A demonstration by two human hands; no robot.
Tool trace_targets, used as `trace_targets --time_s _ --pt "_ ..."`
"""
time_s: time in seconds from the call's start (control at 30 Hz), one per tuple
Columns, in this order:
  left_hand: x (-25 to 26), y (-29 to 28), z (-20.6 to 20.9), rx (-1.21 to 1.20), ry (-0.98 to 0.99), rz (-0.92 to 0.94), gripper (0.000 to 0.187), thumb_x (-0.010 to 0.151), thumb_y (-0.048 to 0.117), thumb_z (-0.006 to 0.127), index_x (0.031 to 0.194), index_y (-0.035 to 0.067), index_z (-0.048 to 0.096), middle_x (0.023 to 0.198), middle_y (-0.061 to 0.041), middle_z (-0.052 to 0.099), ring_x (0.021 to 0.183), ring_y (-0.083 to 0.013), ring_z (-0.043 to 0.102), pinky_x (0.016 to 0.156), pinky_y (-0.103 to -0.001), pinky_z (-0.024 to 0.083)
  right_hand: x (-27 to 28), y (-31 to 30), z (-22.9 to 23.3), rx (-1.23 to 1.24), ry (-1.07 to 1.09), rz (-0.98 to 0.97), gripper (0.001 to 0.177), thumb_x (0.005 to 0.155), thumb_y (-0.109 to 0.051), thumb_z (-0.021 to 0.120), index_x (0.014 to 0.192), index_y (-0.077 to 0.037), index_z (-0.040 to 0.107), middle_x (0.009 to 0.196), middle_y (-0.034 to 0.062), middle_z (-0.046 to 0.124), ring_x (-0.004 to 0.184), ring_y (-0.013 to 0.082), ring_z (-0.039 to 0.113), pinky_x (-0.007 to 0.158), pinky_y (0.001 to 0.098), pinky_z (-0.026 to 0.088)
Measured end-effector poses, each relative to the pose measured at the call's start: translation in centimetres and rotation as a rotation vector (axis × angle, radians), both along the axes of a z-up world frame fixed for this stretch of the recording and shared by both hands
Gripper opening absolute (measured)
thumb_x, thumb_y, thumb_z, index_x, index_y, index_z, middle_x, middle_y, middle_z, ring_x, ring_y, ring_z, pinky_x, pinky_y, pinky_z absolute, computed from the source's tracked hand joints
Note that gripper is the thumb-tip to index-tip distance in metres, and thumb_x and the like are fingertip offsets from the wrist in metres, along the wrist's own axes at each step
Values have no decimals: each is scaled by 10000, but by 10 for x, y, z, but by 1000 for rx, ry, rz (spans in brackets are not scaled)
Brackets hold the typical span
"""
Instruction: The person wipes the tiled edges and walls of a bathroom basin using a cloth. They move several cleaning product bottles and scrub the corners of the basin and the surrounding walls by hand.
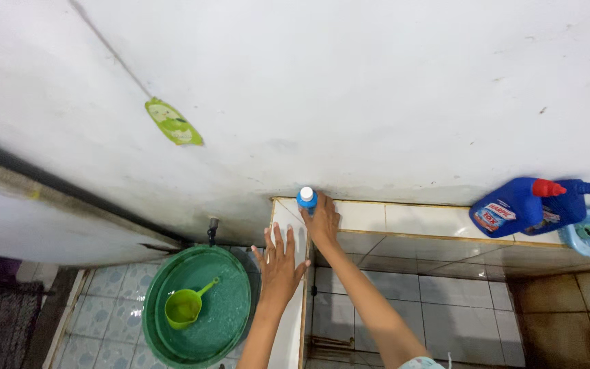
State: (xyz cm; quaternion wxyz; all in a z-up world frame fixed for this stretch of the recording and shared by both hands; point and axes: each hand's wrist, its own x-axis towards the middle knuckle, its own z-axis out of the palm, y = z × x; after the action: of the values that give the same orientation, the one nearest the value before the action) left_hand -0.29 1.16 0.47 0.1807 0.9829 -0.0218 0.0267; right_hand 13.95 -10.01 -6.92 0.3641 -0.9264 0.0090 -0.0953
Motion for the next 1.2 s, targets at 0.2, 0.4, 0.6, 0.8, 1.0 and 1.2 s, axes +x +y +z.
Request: trace_targets --time_s 0.2,0.4,0.6,0.8,1.0,1.2 --pt "5 -2 7 37 96 -35 978 875 431 715 1587 94 136 1651 -254 -2 1519 -463 -17 1096 -801 64 -6 -23 20 76 107 -21 610 797 -350 836 1286 -90 579 1223 120 654 1163 308 618 916 554 442" --pt "15 -52 4 47 139 -84 956 887 496 669 1594 147 128 1669 -189 -17 1536 -423 -63 1124 -779 28 -43 -132 23 142 -97 -135 633 770 -312 836 1296 -64 587 1218 137 651 1081 287 676 873 483 534" --pt "23 -137 5 -3 196 -191 977 899 496 663 1601 138 87 1677 -176 -53 1531 -400 -95 1147 -766 -26 -55 -254 21 91 -113 -370 592 803 -264 839 1282 -38 576 1177 168 646 1056 338 670 868 469 539" --pt "17 -204 10 -53 187 -263 948 923 476 655 1610 134 98 1683 -201 -40 1539 -400 -95 1145 -757 -20 -52 -305 25 38 -125 -422 589 825 -221 815 1306 -23 539 1283 206 599 1178 386 599 938 483 509" --pt "14 -235 7 -77 167 -274 920 934 465 653 1600 87 142 1674 -225 -29 1526 -424 -104 1122 -775 -26 -43 -327 16 0 -26 -409 605 823 -185 807 1336 -44 520 1331 224 585 1183 425 605 925 496 524" --pt "10 -249 -3 -58 183 -253 913 934 474 645 1599 87 155 1679 -224 -34 1528 -423 -118 1121 -783 -29 -44 -338 20 -31 8 -408 576 819 -218 831 1209 10 472 1188 256 616 1018 452 671 809 518 556"
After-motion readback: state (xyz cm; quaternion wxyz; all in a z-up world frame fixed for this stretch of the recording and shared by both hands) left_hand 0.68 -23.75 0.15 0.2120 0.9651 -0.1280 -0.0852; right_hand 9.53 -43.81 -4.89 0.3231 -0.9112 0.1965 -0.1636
